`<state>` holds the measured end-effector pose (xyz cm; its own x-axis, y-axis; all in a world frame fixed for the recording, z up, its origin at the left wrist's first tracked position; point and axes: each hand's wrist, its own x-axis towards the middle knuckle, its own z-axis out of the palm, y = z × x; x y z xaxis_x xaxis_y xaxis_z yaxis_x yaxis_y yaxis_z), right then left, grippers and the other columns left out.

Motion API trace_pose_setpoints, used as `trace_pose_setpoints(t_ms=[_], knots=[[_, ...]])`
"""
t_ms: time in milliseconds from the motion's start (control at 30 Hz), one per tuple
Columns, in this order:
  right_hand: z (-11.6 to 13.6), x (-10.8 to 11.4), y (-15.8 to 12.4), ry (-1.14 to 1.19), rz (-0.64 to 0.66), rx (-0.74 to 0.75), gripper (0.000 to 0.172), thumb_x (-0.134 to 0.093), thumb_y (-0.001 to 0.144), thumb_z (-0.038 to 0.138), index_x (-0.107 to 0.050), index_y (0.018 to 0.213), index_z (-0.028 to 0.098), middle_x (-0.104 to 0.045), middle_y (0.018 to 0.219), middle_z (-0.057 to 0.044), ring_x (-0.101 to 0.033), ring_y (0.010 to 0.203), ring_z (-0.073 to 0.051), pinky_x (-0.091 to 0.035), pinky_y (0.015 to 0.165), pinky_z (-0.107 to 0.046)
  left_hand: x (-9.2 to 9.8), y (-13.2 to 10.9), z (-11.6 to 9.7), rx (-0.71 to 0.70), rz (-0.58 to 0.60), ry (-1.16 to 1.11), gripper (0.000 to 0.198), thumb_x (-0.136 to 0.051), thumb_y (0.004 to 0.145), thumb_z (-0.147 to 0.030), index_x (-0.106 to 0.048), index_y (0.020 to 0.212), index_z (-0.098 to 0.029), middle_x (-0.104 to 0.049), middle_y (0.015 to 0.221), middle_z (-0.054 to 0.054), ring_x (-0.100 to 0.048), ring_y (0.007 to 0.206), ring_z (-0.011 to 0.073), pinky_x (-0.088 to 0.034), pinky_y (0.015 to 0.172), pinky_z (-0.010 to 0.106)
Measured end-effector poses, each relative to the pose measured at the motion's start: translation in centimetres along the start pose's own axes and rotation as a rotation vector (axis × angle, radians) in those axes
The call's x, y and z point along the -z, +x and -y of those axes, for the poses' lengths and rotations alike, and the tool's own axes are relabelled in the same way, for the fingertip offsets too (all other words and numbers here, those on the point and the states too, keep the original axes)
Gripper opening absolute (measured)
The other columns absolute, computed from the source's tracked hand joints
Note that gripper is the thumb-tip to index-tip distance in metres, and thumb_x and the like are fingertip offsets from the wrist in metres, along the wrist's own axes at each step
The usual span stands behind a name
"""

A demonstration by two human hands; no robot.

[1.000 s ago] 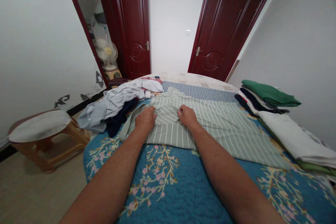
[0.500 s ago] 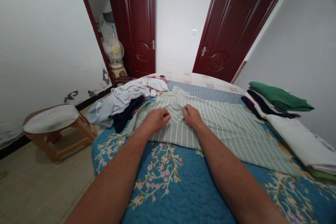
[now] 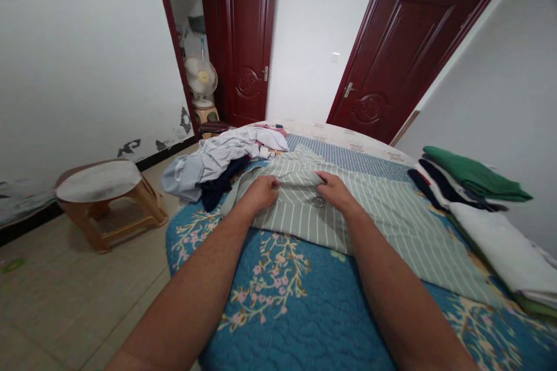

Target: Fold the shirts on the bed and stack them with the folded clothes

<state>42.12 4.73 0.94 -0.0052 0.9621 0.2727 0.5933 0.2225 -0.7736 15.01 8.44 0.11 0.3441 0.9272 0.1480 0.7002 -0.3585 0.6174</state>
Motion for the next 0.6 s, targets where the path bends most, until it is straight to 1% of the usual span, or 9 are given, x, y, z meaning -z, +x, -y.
trace_pose_setpoints(t_ms=[67, 133, 200, 300, 367, 433, 500, 533, 600], knots=[[1.1, 0.2, -0.3, -0.046, 0.028, 0.029, 0.06, -0.051, 0.064, 0.012, -0.076, 0.117, 0.021, -0.079, 0.114, -0.004, -0.071, 0.105, -0.024, -0.054, 0.099, -0.036, 0.0, 0.1, 0.3, 0.052, -0.095, 0.011, 0.046, -0.071, 0.08, -0.014, -0.074, 0.125, -0.019, -0.078, 0.116, 0.012, -0.073, 0.107, 0.0269, -0.053, 0.093, 0.034], [1.7, 0.1, -0.5, -0.093, 0.028, 0.055, 0.058, -0.051, 0.064, 0.013, -0.075, 0.116, 0.02, -0.079, 0.11, -0.003, -0.069, 0.1, -0.024, -0.053, 0.093, -0.033, -0.2, 0.2, 0.4, 0.054, -0.121, 0.029, 0.054, -0.071, 0.079, -0.014, -0.071, 0.132, -0.021, -0.077, 0.119, 0.012, -0.072, 0.111, 0.0268, -0.052, 0.097, 0.034], [1.9, 0.1, -0.6, -0.137, 0.033, 0.073, 0.05, -0.051, 0.066, 0.015, -0.073, 0.11, 0.02, -0.077, 0.101, -0.002, -0.067, 0.093, -0.023, -0.052, 0.087, -0.031, -0.3, 0.2, 0.4, 0.039, -0.092, 0.045, 0.047, -0.07, 0.079, -0.013, -0.073, 0.125, -0.022, -0.078, 0.117, 0.011, -0.071, 0.112, 0.0274, -0.052, 0.097, 0.035], [1.9, 0.2, -1.0, -0.199, 0.054, 0.124, 0.037, -0.049, 0.069, 0.016, -0.069, 0.1, 0.022, -0.072, 0.093, -0.001, -0.064, 0.087, -0.022, -0.05, 0.083, -0.031, -0.2, 0.1, 0.2, 0.046, -0.068, 0.045, 0.03, -0.065, 0.079, -0.011, -0.075, 0.105, -0.023, -0.079, 0.109, 0.01, -0.071, 0.109, 0.0282, -0.052, 0.094, 0.036], [2.0, 0.5, -1.6, -0.248, 0.027, 0.216, 0.036, -0.049, 0.07, 0.014, -0.066, 0.1, 0.022, -0.071, 0.099, -0.004, -0.064, 0.094, -0.023, -0.05, 0.088, -0.034, 0.1, -0.1, 0.0, 0.044, -0.065, 0.032, 0.026, -0.062, 0.079, -0.01, -0.073, 0.098, -0.024, -0.079, 0.103, 0.009, -0.071, 0.104, 0.0275, -0.052, 0.09, 0.036], [2.1, 0.8, -2.6, -0.302, -0.015, 0.329, 0.038, -0.049, 0.071, 0.01, -0.065, 0.102, 0.023, -0.07, 0.114, -0.008, -0.064, 0.109, -0.026, -0.049, 0.099, -0.038, 0.4, -0.2, 0.0, 0.041, -0.057, 0.01, 0.025, -0.06, 0.077, -0.008, -0.07, 0.093, -0.024, -0.077, 0.095, 0.008, -0.071, 0.097, 0.0267, -0.051, 0.084, 0.035], [2.2, 0.8, -4.1, -0.379, -0.033, 0.398, 0.04, -0.048, 0.073, 0.005, -0.066, 0.103, 0.025, -0.068, 0.129, -0.01, -0.059, 0.124, -0.027, -0.046, 0.108, -0.041, 0.6, -0.2, 0.1, 0.039, -0.038, -0.02, 0.024, -0.059, 0.074, -0.007, -0.068, 0.089, -0.024, -0.076, 0.087, 0.006, -0.07, 0.09, 0.0258, -0.051, 0.08, 0.034], [2.2, 0.8, -4.9, -0.433, -0.023, 0.41, 0.04, -0.048, 0.075, 0.003, -0.066, 0.102, 0.025, -0.067, 0.134, -0.01, -0.058, 0.127, -0.027, -0.044, 0.111, -0.042, 0.7, -0.2, 0.2, 0.039, -0.024, -0.038, 0.023, -0.06, 0.073, -0.007, -0.067, 0.087, -0.024, -0.075, 0.083, 0.005, -0.07, 0.087, 0.0252, -0.051, 0.078, 0.034], [1.8, 0.4, -6.5, -0.552, 0.029, 0.417, 0.037, -0.048, 0.081, 0.002, -0.069, 0.102, 0.025, -0.068, 0.137, -0.01, -0.058, 0.125, -0.028, -0.042, 0.112, -0.044, 0.8, -0.2, 0.5, 0.041, 0.017, -0.079, 0.02, -0.061, 0.072, -0.009, -0.066, 0.084, -0.024, -0.073, 0.075, 0.003, -0.07, 0.078, 0.0235, -0.052, 0.074, 0.032]])
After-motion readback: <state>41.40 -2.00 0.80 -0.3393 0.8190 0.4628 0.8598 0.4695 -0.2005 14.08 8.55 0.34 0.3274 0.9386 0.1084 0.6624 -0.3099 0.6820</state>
